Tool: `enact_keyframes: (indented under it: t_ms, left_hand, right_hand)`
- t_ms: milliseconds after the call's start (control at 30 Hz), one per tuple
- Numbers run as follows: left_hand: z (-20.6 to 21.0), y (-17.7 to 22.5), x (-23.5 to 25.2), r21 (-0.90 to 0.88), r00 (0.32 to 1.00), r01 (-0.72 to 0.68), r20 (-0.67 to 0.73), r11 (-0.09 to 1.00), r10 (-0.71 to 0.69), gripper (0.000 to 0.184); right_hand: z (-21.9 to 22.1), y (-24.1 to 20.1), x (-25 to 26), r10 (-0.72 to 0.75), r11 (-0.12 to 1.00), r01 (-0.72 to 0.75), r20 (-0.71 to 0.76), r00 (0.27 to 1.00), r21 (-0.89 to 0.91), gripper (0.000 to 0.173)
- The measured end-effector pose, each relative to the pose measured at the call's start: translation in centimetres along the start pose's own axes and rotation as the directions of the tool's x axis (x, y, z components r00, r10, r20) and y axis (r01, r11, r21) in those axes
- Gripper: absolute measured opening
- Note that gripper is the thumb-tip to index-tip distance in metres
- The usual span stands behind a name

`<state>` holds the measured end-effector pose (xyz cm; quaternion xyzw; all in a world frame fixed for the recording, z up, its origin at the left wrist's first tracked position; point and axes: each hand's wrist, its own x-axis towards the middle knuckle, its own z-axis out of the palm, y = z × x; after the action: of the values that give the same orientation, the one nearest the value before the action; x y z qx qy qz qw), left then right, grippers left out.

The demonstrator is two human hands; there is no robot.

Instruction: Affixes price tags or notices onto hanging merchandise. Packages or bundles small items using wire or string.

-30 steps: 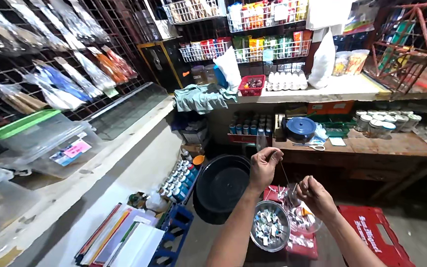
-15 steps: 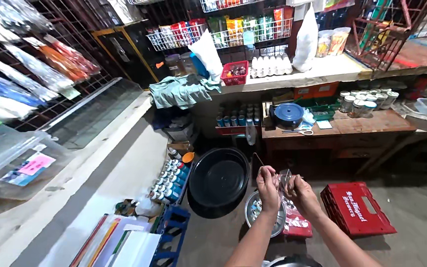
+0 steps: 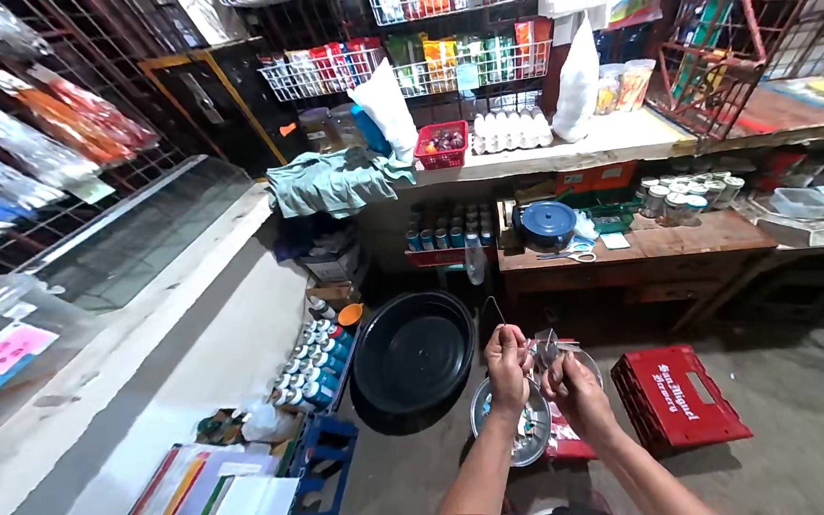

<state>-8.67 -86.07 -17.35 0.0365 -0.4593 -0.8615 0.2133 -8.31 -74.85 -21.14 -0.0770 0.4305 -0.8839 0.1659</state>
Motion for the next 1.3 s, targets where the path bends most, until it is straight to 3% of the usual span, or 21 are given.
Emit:
enact_keyframes:
  t_ms: [133,233,367,500,567,667,767,867,967,1067,1167,1300]
  left_hand:
    - [0.4,0.8,-0.1,-0.031,0.987,-0.070,0.140,0.997,0.074,0.036]
    - [0.3,1.2,0.2,-0.069,0.957,-0.090,0.271,0.994,0.105,0.029]
    - [1.7,1.8,1.1,-0.040,0.985,-0.012,0.170,0.999,0.019,0.040]
    - [2.1,0.9,2.3,-0.057,0.992,0.075,0.108,0.996,-0.068,0.041]
    - [2.5,-0.6,2.8,-0.072,0.987,0.116,0.120,0.991,-0.107,0.038]
    - [4.5,-3.2,4.0,-0.060,0.976,0.196,0.109,0.979,-0.188,0.036]
    - [6.5,-5.6,5.9,-0.042,0.973,0.215,0.100,0.976,-0.210,0.035]
    - [9.0,-7.8,8.0,0.037,0.983,0.150,0.100,0.988,-0.152,0.034]
    - [11.9,-10.5,9.7,0.172,0.992,0.053,0.105,0.984,-0.072,0.031]
    - [14.5,-12.6,10.5,0.258,0.996,0.011,0.077,0.966,-0.032,0.028]
    - [16.2,-12.6,10.8,0.262,0.999,0.051,-0.003,0.964,-0.052,0.028]
    - [17.2,-11.5,10.9,0.190,0.986,0.084,-0.155,0.978,-0.054,0.029]
  right_hand:
    - [1.2,-0.3,0.1,0.020,0.992,-0.012,-0.064,0.998,0.129,0.056]
    - [0.8,-0.5,0.1,-0.107,0.991,0.104,0.026,0.994,0.078,0.047]
    - [0.2,-1.2,0.0,-0.221,0.970,0.226,0.060,0.973,-0.092,0.038]
    - [-1.7,-2.7,0.6,-0.275,0.869,0.291,0.098,0.956,-0.401,0.028]
    - [-2.8,-4.1,0.2,-0.215,0.812,0.247,0.124,0.969,-0.529,0.028]
    - [-5.7,-5.4,0.3,-0.089,0.868,0.132,0.111,0.990,-0.478,0.033]
    - [-9.4,-6.4,2.2,-0.003,0.931,-0.018,-0.059,0.998,-0.364,0.040]
    - [-14.4,-8.4,4.8,0.055,0.908,-0.109,-0.142,0.988,-0.405,0.032]
    - [-18.5,-11.0,7.2,0.086,0.861,-0.089,-0.029,0.996,-0.501,0.027]
    - [-20.6,-13.4,9.8,0.077,0.842,0.019,0.154,0.985,-0.540,0.035]
    - [-20.7,-14.9,12.4,0.040,0.835,0.117,0.272,0.962,-0.538,0.025]
    - [-19.2,-15.5,14.5,-0.017,0.849,0.187,0.327,0.945,-0.494,0.025]
